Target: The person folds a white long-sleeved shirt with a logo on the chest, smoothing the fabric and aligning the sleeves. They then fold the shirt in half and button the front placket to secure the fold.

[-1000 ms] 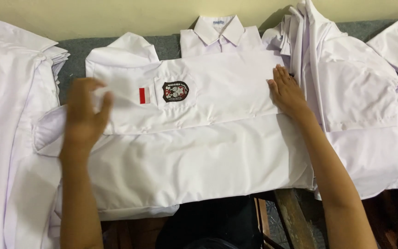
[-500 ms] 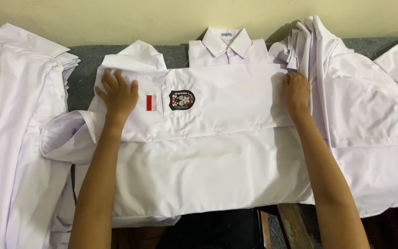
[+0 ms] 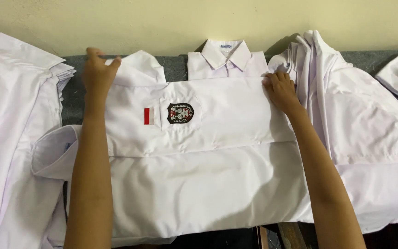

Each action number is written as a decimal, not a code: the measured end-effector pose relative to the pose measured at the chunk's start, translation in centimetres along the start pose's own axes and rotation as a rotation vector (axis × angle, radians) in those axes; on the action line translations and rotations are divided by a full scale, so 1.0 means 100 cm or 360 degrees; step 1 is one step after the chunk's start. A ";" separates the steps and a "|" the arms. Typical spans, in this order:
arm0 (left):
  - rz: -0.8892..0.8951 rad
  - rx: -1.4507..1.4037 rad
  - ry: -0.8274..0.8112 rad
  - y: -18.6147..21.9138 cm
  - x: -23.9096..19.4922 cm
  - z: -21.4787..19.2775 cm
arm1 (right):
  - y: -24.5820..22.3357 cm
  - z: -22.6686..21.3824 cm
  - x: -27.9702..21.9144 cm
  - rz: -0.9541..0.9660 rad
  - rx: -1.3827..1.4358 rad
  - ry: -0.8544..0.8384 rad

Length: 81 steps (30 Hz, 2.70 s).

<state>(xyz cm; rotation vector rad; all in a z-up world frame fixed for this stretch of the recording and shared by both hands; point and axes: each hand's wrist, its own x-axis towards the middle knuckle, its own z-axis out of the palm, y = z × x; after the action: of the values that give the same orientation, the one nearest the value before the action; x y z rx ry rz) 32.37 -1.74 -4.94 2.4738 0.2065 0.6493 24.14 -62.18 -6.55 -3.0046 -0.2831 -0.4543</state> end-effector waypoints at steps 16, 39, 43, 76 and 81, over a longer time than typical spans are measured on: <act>0.0927 -0.0614 0.0373 0.025 -0.019 -0.018 | -0.015 -0.016 0.010 -0.0225 -0.0047 0.0560; -0.0168 0.0018 -0.0199 0.013 0.024 0.032 | -0.083 -0.003 0.044 -0.0175 0.0340 0.0593; 0.0239 -0.0939 -0.0034 0.033 0.012 0.022 | -0.161 0.008 0.063 -0.0385 0.1033 0.0502; 0.0450 -0.1032 -0.0014 0.078 0.012 -0.027 | -0.322 0.038 0.152 0.0073 0.2731 0.0078; 0.0482 -0.1028 0.0020 0.089 0.010 -0.033 | -0.320 0.036 0.153 0.0161 0.2748 0.0070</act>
<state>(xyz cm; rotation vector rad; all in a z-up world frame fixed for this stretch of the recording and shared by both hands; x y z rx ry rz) 31.63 -7.17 2.82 1.8838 -0.3350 0.7175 33.26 -27.90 -3.46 -1.3057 -0.2772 -0.0928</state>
